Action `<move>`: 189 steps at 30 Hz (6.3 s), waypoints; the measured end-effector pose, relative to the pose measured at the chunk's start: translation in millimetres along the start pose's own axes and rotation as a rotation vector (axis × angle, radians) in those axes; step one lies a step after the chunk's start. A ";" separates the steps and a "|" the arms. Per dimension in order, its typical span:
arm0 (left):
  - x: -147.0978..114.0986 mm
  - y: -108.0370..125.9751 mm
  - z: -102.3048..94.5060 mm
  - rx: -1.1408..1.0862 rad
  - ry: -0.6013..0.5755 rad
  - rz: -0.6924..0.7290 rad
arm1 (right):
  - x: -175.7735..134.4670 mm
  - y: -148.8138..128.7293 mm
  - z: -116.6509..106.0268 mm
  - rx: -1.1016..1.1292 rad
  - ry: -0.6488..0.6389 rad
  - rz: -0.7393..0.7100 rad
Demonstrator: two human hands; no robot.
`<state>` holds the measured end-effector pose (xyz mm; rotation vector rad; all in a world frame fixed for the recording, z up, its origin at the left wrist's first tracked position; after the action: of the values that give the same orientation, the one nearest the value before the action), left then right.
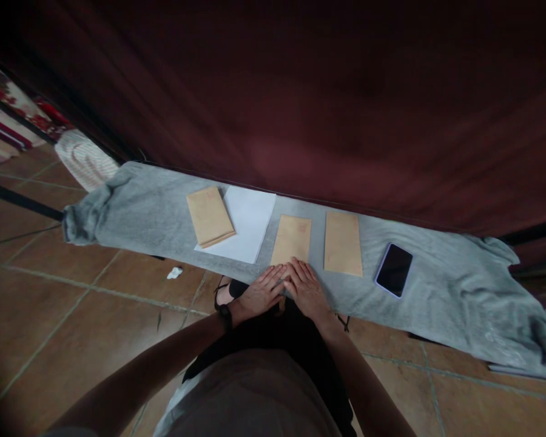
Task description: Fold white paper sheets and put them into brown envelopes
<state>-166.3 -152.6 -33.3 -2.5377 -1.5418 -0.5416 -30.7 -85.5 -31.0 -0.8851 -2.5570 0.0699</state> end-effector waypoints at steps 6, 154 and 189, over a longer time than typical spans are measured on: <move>1.7 0.9 -3.9 0.008 -0.004 -0.008 | -16.2 -5.4 -7.8 -0.030 0.041 0.034; 45.4 -34.4 -16.3 -0.126 0.019 -0.791 | -24.0 -22.5 -12.3 0.025 0.160 0.256; 187.9 -118.0 61.1 -0.214 -0.040 -0.114 | -20.4 -21.8 -13.3 0.017 0.209 0.258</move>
<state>-177.1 77.3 -31.0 -2.6393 -1.7379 -0.7097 -23.5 -116.3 -22.7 -1.1481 -2.2369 0.0719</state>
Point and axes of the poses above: each hand's wrist, its own x-axis towards the middle knuckle, its own z-axis out of the palm, y = z × x, the point moved 5 cm from there along x, towards the middle knuckle, and after that the axes turned 12 degrees about y, right-handed, at the moved point
